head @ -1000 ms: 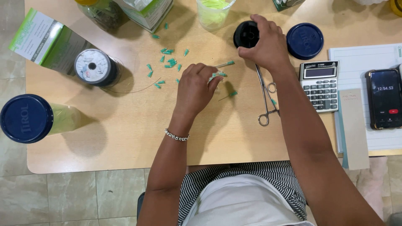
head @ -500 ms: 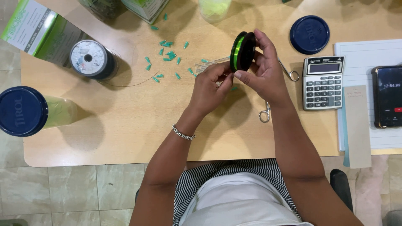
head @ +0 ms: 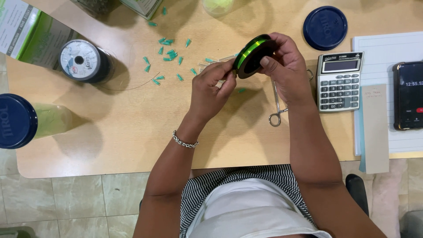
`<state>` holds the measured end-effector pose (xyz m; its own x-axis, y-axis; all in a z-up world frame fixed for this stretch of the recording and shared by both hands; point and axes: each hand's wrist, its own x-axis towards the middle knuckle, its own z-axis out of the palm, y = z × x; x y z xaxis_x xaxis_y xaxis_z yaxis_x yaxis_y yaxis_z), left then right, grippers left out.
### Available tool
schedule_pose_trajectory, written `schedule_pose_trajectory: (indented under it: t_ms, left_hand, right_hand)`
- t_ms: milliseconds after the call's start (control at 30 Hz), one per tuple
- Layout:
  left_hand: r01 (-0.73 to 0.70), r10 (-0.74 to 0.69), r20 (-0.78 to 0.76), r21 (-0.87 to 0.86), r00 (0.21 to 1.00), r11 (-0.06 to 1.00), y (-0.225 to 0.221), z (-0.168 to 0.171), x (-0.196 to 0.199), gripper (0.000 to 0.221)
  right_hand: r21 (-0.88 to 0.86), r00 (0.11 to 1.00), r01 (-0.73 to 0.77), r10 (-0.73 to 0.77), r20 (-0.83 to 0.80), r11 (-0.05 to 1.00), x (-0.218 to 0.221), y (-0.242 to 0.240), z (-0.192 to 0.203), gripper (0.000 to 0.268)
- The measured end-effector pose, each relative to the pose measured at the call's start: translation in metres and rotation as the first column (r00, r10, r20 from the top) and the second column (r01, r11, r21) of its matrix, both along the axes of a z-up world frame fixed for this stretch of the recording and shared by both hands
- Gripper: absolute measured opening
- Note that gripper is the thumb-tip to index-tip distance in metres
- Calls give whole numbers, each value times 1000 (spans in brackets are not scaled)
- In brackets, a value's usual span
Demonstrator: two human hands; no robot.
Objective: Assembling small medical components by threading a thin line through them and using forceps to secure the assembly.
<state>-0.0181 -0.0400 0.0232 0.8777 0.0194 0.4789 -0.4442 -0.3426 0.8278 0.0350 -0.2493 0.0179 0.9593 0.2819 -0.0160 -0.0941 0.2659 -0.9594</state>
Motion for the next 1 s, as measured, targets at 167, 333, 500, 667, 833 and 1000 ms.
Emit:
schedule_pose_trajectory:
  t_ms: [167,333,500,667,833,1000]
  left_hand:
    - [111,-156,-142,-283,977,953,0,12,-7,25]
    - [172,-272,-205,-405,940,898,-2,22,-13,34]
    - [76,-86,-88,-108,992,991,-4,19,-11,31]
    - [32,-38,-49,-111,998,993,-2,14,-8,24]
    - [-15,12,-50,-56,999,998,1,10,-7,23]
    - [-124,92,-188,-169,978,978,1,0,-7,34]
  right_hand:
    - [145,998,-34,40,-43,989,0,-3,1,41]
    - [219,991,-2,31,-131,976,-3,1,5,38]
    - [224,982,-15,56,-179,974,-4,6,0,36]
    - [210,989,-33,62,-134,977,-8,12,2,31]
    - [257,992,-50,77,-96,965,-10,14,4,32]
    - [234,995,-48,67,-76,971,-13,19,7,36]
